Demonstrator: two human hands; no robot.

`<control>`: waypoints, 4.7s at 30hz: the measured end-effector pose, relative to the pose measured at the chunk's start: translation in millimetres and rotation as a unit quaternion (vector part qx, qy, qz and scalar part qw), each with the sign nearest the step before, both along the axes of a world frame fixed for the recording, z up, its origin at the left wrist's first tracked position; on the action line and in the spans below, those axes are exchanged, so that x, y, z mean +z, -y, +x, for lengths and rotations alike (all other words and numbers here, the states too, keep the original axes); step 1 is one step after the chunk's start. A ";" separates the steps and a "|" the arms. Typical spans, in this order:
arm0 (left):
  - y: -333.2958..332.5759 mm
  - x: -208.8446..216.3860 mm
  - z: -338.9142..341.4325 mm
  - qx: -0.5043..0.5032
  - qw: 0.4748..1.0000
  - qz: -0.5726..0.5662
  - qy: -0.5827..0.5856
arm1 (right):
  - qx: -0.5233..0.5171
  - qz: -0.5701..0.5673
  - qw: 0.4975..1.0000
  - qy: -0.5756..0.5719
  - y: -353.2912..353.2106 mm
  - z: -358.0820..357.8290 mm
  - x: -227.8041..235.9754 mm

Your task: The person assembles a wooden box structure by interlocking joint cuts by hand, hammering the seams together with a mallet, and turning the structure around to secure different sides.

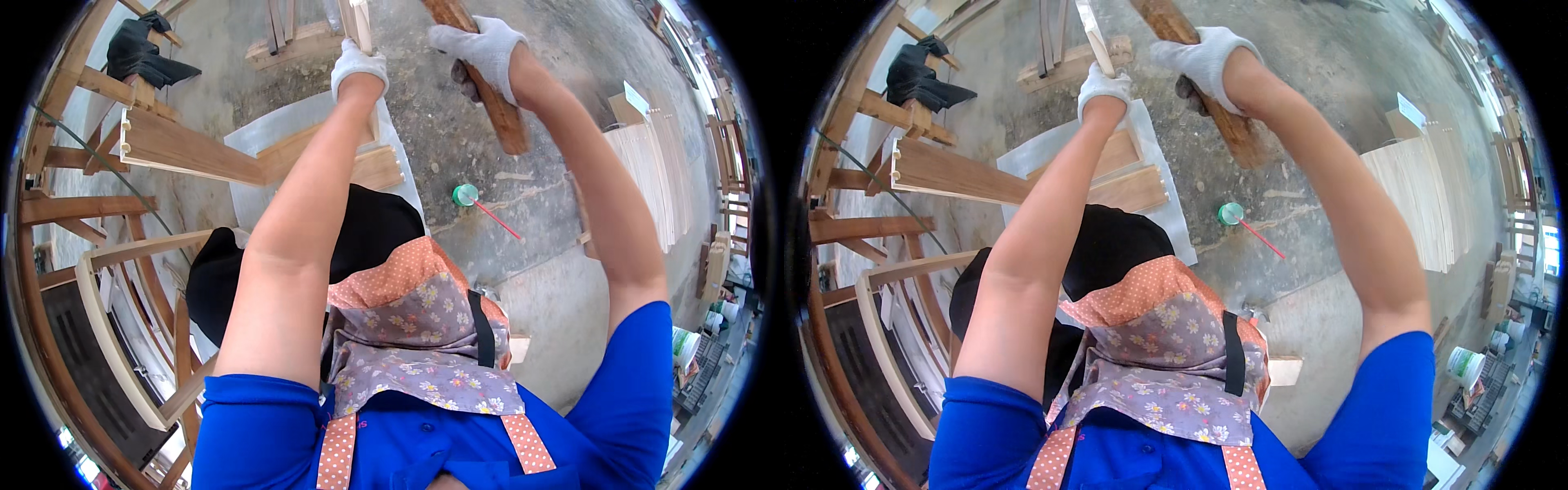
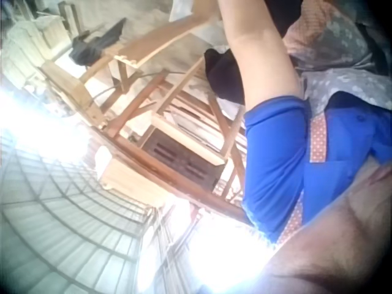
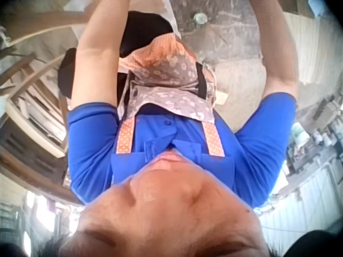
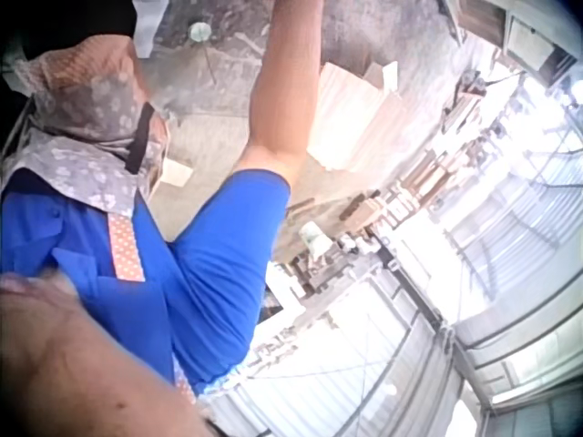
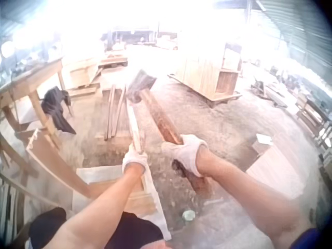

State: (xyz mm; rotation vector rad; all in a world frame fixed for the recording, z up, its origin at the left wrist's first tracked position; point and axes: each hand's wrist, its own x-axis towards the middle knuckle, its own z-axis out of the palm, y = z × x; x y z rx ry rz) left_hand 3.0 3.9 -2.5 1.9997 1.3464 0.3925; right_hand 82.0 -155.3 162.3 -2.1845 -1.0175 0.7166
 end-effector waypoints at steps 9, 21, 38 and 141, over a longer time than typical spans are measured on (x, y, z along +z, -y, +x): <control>-21.0 26.5 -72.4 -0.194 0.975 -0.092 0.055 | -0.173 0.013 0.985 -0.025 69.0 -5.6 -175.2; 22.2 111.8 -277.0 0.017 0.925 -0.242 0.292 | -0.131 -0.333 0.930 0.084 122.5 -49.5 -424.7; 50.7 83.1 -265.6 -0.213 0.944 -0.134 -0.215 | 0.359 -0.261 0.840 0.312 -66.2 -153.7 -463.1; -14.8 148.8 -66.6 -0.223 0.862 0.349 -0.294 | -0.005 0.059 0.993 0.098 -98.3 8.2 -114.4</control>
